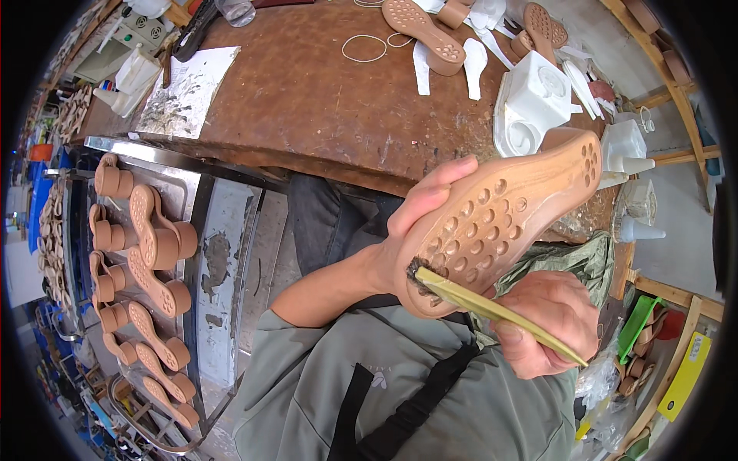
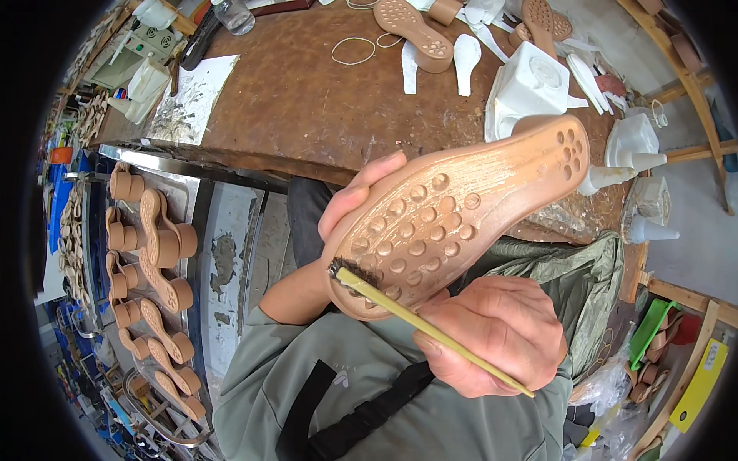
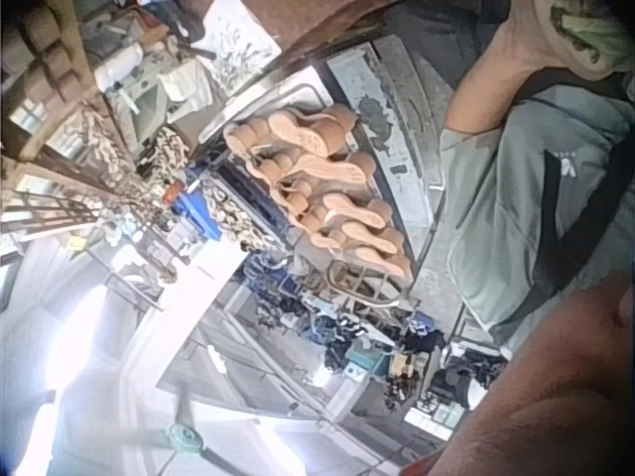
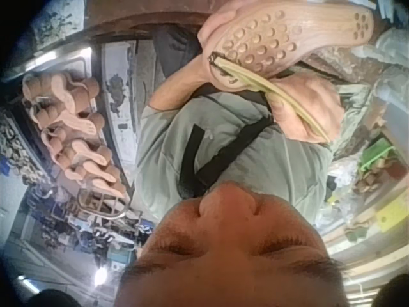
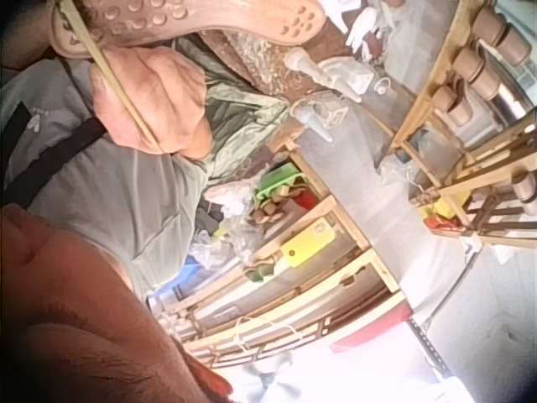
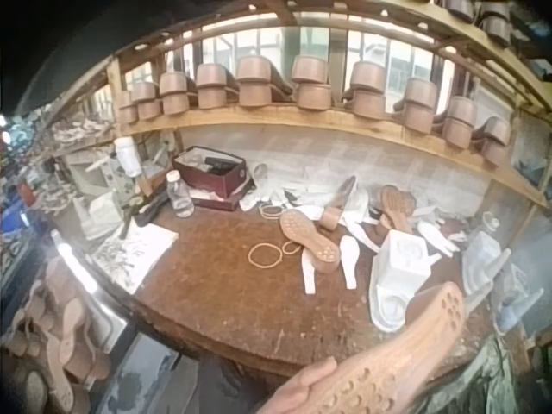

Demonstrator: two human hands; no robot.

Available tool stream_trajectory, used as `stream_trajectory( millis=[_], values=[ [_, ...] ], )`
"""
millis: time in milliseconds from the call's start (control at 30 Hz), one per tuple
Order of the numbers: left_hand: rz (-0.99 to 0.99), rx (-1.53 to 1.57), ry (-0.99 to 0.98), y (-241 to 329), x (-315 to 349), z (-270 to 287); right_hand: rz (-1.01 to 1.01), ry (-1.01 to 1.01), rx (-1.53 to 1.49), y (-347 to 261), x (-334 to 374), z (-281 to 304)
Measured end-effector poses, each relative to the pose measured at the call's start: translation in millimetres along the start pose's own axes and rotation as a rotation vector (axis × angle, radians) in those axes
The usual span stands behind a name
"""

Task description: The person applies a dark adhesive to the bottom of several brown shoe soles using a small brush. They repeatedly dip the brush into a container and spread the glue across the textured surface of each sole, then place the treated soles onto a metal tray.

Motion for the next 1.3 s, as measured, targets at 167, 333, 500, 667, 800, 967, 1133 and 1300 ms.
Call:
stream_trajectory(
  millis=[167, 333, 500, 667, 800, 967, 1133, 1300],
  values=[
    [0.068, 0.035, -0.082, -3, 1, 8, 0.062, -0.027, -0.037, 2, -2, 0],
    [0.169, 0.15, -0.191, 3, -4, 7, 0.121, -0.072, -0.047, 3, -2, 2],
    [0.239, 0.245, -0.243, 3, -3, 3, 0.115, -0.132, -0.114, 4, -5, 6],
    [0.287, 0.295, -0.303, 1, 0, 0, 0.143, -0.152, -0.189, 9, -4, 10],
    [0.341, 0.353, -0.328, 2, -1, -4, 0.15, -0.219, -0.213, 12, -5, 15],
    [0.376, 0.348, -0.416, -1, 2, -6, 0.191, -0.249, -0.265, 19, -5, 18],
    [0.393, 0.366, -0.426, -3, 4, -7, 0.219, -0.237, -0.271, 26, -2, 20],
    [0.436, 0.398, -0.457, -8, 5, -8, 0.271, -0.303, -0.291, 32, -2, 25]
  ],
)
Point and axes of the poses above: each hand's wrist, its own x-axis away from the middle knuckle, its own z-axis out of the back of the hand, y = z × x, the point moved 5 cm from there along -x, towards the middle knuckle, and after that the axes turned 2 degrees about x, right-handed, at the moved point
